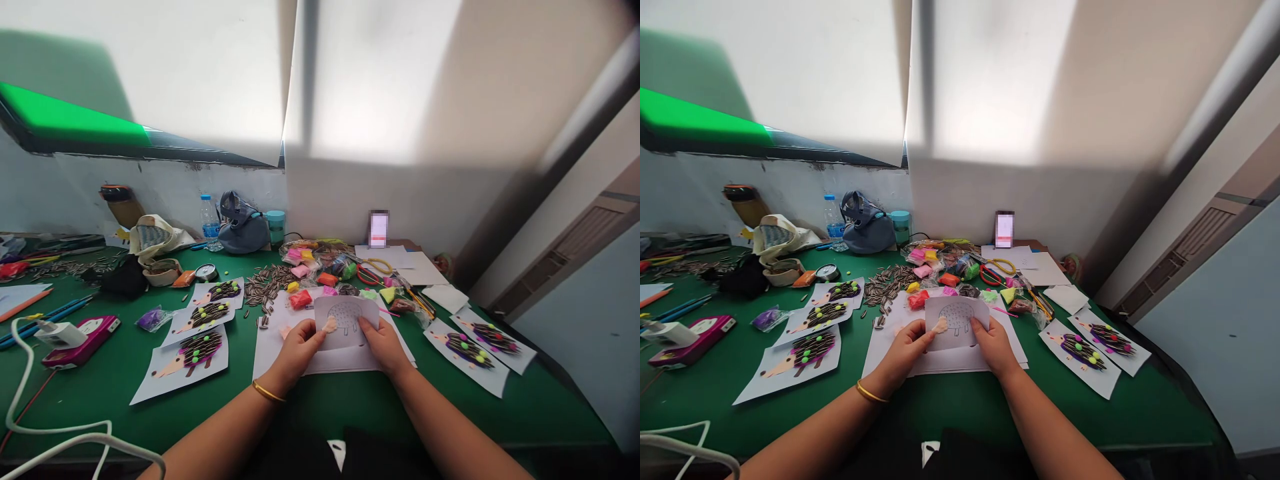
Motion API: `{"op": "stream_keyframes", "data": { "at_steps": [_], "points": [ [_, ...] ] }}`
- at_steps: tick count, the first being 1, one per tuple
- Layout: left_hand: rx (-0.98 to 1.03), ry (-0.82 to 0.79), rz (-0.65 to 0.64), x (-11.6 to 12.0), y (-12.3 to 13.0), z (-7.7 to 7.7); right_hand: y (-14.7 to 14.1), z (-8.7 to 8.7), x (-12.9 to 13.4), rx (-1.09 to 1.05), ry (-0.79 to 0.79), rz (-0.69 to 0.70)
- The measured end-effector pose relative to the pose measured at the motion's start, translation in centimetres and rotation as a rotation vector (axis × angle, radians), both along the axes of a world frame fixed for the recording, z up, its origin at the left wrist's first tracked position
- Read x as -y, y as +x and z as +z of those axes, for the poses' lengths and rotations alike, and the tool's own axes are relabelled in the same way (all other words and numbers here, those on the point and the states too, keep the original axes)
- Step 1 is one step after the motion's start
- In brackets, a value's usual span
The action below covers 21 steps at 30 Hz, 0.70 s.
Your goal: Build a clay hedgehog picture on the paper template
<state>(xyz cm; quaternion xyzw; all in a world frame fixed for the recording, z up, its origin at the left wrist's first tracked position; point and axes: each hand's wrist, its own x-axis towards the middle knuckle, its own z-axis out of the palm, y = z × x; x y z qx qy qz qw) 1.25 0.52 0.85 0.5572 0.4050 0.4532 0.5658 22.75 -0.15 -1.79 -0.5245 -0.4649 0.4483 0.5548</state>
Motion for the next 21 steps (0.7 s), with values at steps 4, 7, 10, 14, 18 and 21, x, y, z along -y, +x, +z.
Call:
{"op": "stream_keyframes", "data": {
  "at_steps": [4, 7, 10, 14, 18, 21],
  "points": [
    [-0.026, 0.031, -0.023, 0.06, -0.03, 0.19, -0.01, -0.17, -0.01, -0.012, -0.001, 0.011],
    [-0.04, 0.04, -0.029, 0.14, -0.07, 0.52, -0.05, -0.09, 0.02, -0.003, -0.005, 0.005],
    [-0.059, 0.038, -0.017, 0.15, -0.16, 0.66, -0.07, 0.05, 0.07, 0.013, -0.005, -0.005],
    [-0.06, 0.035, -0.015, 0.02, -0.06, 0.44, -0.09, 0.19, 0.14, 0.044, 0.008, -0.001],
    [-0.03, 0.039, -0.056, 0.02, 0.21, 0.42, -0.13, 0.24, 0.14, 0.059, 0.014, -0.009],
    [-0.054, 0.057, -0.051, 0.14, 0.19, 0.65, -0.15, 0.18, 0.11, 0.035, 0.004, -0.001]
  ]
}}
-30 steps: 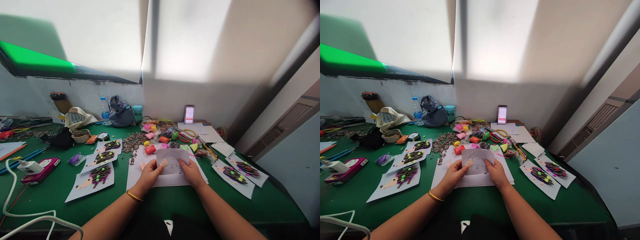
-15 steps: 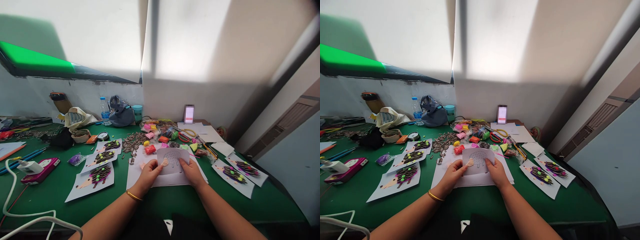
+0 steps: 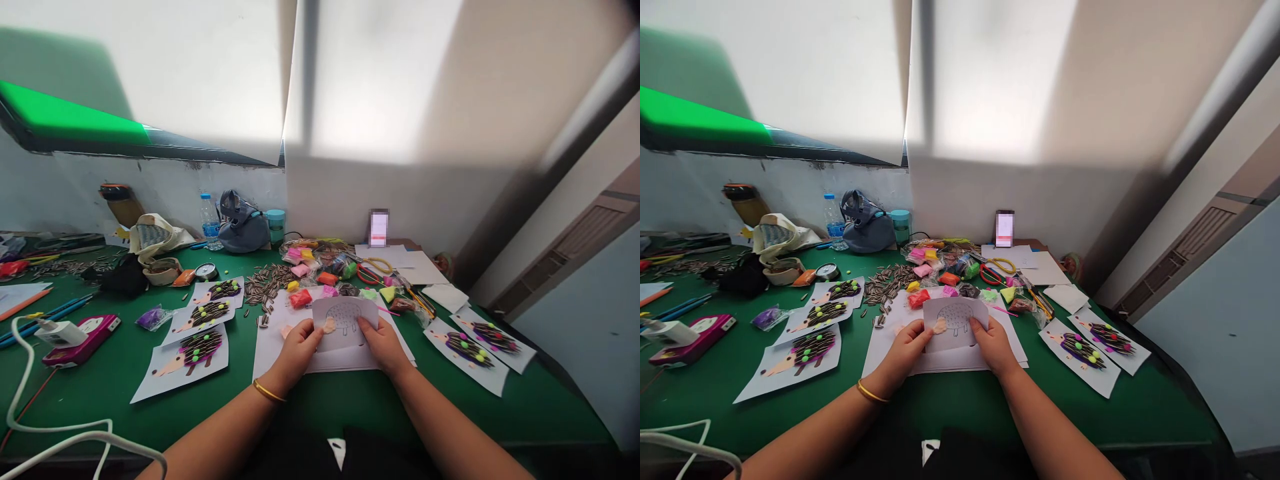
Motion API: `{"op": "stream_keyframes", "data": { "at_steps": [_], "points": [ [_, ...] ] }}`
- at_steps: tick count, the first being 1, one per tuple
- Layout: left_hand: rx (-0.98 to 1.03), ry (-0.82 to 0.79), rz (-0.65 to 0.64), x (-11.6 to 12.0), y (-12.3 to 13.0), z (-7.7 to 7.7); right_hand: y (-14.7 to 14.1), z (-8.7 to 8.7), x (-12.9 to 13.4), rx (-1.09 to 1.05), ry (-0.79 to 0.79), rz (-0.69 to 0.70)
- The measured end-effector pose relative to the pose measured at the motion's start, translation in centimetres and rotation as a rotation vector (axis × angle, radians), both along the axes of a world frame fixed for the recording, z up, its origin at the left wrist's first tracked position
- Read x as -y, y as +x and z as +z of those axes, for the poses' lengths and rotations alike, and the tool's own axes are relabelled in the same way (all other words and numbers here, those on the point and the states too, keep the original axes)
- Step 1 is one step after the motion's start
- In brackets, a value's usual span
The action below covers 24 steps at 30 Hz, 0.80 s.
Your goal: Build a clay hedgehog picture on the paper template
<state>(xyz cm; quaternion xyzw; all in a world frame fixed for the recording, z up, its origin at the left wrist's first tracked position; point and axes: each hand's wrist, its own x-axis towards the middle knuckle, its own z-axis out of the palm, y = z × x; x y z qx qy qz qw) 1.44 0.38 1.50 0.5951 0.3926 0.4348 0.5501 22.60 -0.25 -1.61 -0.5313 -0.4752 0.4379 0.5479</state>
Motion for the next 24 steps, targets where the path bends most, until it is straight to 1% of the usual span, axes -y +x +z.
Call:
{"op": "stream_keyframes", "data": {
  "at_steps": [7, 13, 17, 21, 24],
  "points": [
    [-0.085, 0.048, 0.054, 0.21, -0.36, 0.1, 0.08, -0.06, 0.04, -0.008, 0.004, 0.012],
    [-0.076, 0.056, 0.023, -0.17, -0.07, -0.27, -0.09, 0.42, 0.27, 0.04, 0.013, 0.001],
    [-0.1, 0.058, 0.05, -0.24, -0.07, -0.36, -0.16, 0.65, 0.31, 0.038, -0.003, -0.009],
    [-0.104, 0.042, 0.075, -0.04, -0.26, -0.25, -0.08, 0.46, 0.19, 0.01, -0.001, 0.009],
    [-0.081, 0.011, 0.064, -0.11, -0.28, -0.35, 0.03, 0.1, 0.11, 0.003, -0.001, 0.022]
  ]
}}
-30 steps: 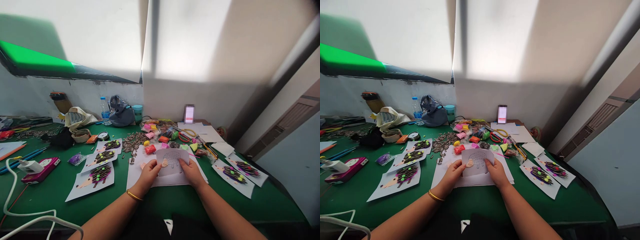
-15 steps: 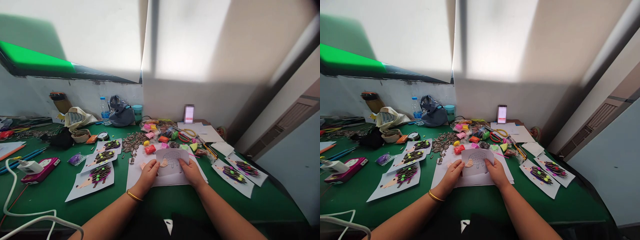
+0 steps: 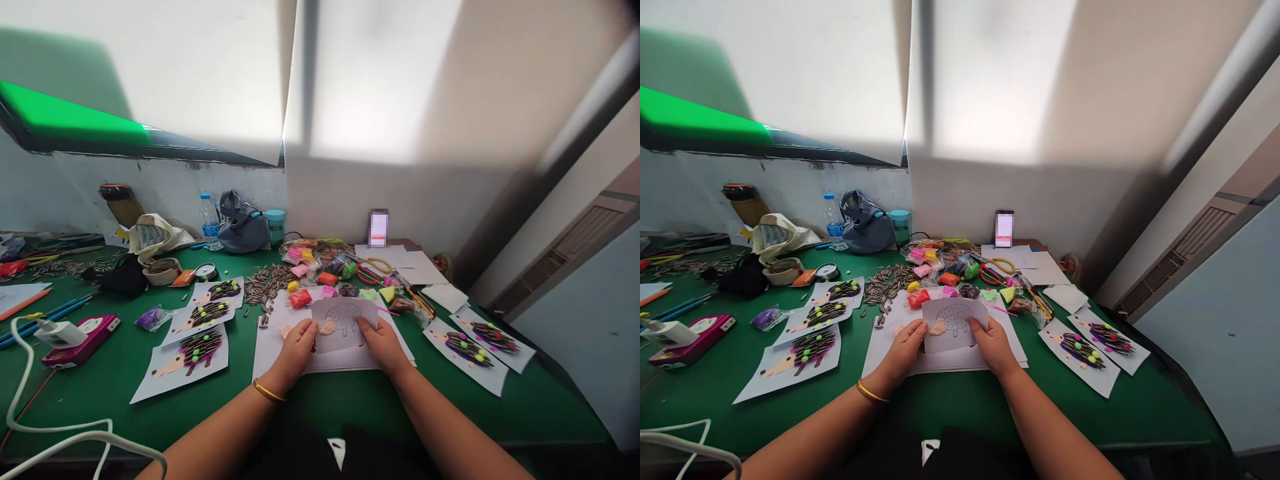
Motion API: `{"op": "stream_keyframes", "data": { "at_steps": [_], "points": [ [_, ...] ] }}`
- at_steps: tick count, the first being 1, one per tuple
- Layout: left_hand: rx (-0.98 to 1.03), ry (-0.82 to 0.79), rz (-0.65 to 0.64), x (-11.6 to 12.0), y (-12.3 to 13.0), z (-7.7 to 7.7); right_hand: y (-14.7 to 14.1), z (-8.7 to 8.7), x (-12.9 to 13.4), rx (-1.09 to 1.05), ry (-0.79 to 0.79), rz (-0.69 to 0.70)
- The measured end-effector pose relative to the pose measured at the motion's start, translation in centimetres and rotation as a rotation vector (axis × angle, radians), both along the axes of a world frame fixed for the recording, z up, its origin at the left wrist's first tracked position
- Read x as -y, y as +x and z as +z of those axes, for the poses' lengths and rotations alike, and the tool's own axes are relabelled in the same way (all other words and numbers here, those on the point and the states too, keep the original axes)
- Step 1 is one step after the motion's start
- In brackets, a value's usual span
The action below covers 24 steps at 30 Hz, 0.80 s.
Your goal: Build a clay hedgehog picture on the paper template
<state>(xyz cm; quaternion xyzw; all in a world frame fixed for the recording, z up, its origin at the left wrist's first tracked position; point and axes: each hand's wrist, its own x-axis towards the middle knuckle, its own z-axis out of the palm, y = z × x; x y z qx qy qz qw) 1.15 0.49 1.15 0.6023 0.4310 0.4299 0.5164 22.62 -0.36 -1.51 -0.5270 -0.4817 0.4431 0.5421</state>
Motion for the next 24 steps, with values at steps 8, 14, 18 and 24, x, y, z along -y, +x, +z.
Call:
{"op": "stream_keyframes", "data": {
  "at_steps": [8, 14, 18, 24],
  "points": [
    [0.054, -0.119, -0.085, -0.57, 0.31, -0.54, 0.05, -0.11, 0.15, 0.01, 0.026, 0.028],
    [0.081, -0.112, -0.077, -0.22, 0.05, 0.26, 0.0, 0.19, 0.11, 0.041, 0.017, -0.014],
    [0.089, -0.098, -0.11, -0.13, 0.01, 0.15, -0.01, 0.17, 0.01, 0.039, 0.018, -0.036],
    [0.075, -0.092, -0.121, -0.15, 0.21, -0.14, -0.08, 0.14, 0.12, 0.054, 0.011, -0.02]
  ]
}}
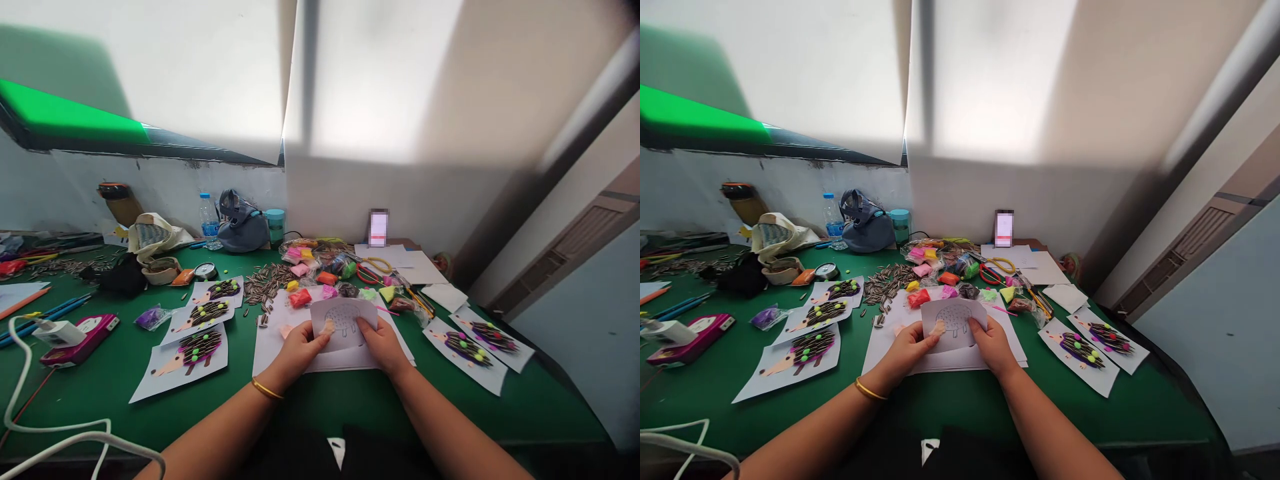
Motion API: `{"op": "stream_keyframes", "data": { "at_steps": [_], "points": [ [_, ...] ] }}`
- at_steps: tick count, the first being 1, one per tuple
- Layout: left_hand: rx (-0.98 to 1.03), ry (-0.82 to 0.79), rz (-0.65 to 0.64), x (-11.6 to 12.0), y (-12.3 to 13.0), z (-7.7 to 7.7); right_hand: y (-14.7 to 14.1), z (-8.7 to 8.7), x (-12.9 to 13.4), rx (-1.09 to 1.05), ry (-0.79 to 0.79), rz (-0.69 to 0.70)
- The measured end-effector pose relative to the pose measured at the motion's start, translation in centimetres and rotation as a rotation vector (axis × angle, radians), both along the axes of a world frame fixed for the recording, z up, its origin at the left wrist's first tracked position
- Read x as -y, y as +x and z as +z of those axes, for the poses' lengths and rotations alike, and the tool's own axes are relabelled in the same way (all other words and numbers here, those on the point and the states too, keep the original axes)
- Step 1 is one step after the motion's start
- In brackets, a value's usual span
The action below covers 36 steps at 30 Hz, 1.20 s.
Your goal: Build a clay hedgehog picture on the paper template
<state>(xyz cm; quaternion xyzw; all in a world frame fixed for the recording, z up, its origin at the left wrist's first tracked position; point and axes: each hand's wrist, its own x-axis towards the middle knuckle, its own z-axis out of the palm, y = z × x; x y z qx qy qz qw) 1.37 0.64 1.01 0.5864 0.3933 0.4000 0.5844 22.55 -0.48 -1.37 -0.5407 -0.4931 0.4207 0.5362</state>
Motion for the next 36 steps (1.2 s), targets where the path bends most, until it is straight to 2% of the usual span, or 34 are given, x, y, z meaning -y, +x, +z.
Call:
{"op": "stream_keyframes", "data": {
  "at_steps": [10, 17, 36],
  "points": [
    [0.072, -0.05, -0.004, 0.3, 0.2, 0.7, 0.0, 0.1, 0.1, -0.004, 0.028, 0.01],
    [0.028, -0.003, -0.017, 0.1, -0.1, 0.2, -0.2, 0.3, 0.2, 0.013, 0.013, 0.036],
    [0.114, -0.079, -0.016, 0.0, -0.1, -0.2, -0.7, 1.0, 0.7, 0.034, 0.053, 0.121]
  ]
}}
